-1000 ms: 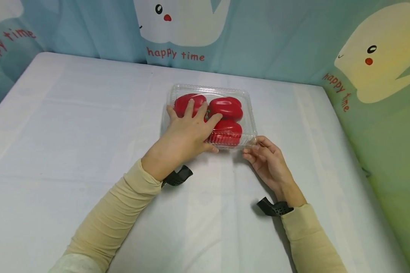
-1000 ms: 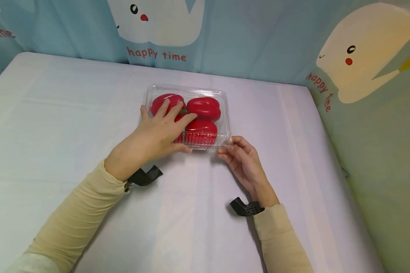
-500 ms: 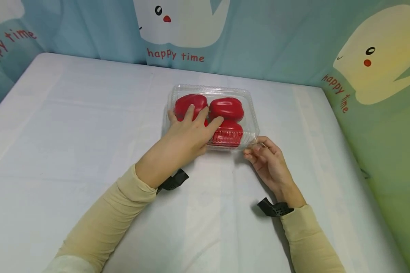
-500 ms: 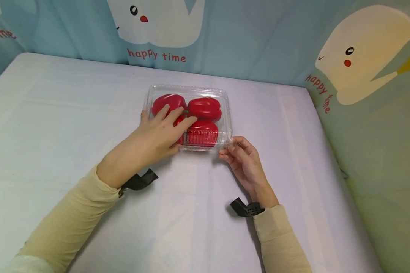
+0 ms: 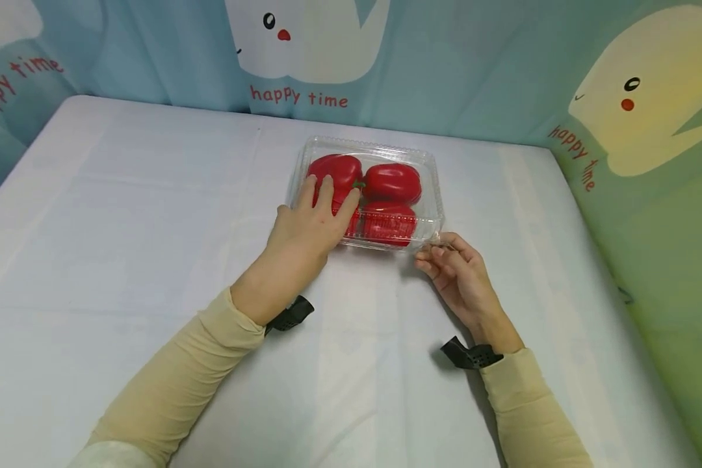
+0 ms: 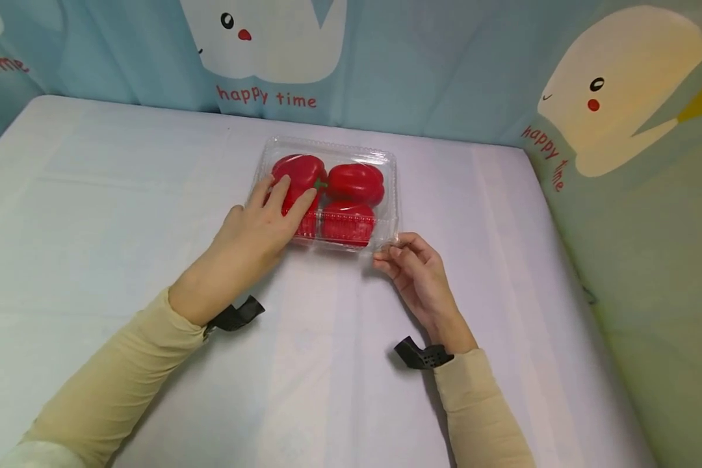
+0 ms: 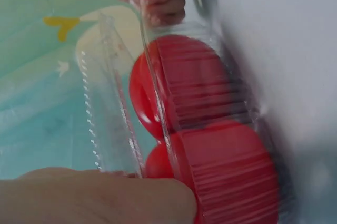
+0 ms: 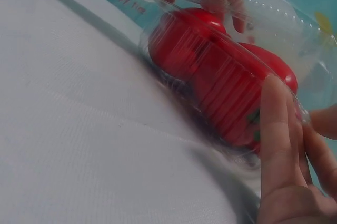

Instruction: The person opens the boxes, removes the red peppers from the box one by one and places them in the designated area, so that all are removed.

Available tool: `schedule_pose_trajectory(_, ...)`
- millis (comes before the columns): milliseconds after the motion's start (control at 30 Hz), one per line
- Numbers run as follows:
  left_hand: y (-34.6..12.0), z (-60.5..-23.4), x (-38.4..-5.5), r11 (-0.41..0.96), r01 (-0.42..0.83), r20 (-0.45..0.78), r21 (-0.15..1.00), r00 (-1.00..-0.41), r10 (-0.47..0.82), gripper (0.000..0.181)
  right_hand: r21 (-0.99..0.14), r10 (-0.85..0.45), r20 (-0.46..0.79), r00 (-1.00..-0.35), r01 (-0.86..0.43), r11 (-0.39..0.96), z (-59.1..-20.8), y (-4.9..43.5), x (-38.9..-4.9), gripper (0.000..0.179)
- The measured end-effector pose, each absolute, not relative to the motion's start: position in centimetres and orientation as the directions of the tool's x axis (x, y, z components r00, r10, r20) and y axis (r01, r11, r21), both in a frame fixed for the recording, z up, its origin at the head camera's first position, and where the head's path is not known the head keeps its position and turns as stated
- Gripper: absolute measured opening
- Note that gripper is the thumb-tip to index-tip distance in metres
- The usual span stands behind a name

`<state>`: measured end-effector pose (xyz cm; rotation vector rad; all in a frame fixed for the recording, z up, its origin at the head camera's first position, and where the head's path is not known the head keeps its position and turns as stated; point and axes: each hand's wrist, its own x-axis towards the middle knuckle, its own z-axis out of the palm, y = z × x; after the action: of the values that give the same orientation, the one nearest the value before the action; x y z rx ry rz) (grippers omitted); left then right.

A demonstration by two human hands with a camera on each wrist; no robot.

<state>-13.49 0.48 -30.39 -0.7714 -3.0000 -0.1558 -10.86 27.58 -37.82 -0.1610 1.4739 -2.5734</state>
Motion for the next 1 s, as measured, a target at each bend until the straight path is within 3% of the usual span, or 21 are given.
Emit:
schedule_pose_trajectory(133, 0.8, -30.5, -13.1, 0.863, 0.505, 0.142, -0.026, -0.852, 0.503, 0.078, -0.846, -0.174, -0.044, -0.984, 0.129, -0.518, -37.5, 27.7, -10.9, 0.021)
schedule_pose_trajectory(400, 0.7, -30.7, -13.0, 0.856, 0.512, 0.278, -0.071, -0.814, 0.510, 0.070, -0.822, -0.174, -0.057, -0.983, 0.145, -0.550, -37.4, 27.8, -11.0, 0.021)
schedule_pose_trajectory(767, -0.4, -29.0, -13.8, 0.855, 0.505, 0.122, 0.115, -0.862, 0.493, 0.074, -0.851, -0.175, 0.020, -0.984, 0.075, -0.520, -37.6, 27.7, -11.0, 0.039)
schedule_pose_trajectory(1000, -0.9, -30.0, -14.6, 0.855, 0.476, 0.134, 0.208, -0.879, 0.457, 0.081, -0.879, -0.170, -0.002, -0.985, 0.083, -0.469, -37.6, 27.4, -11.1, 0.044)
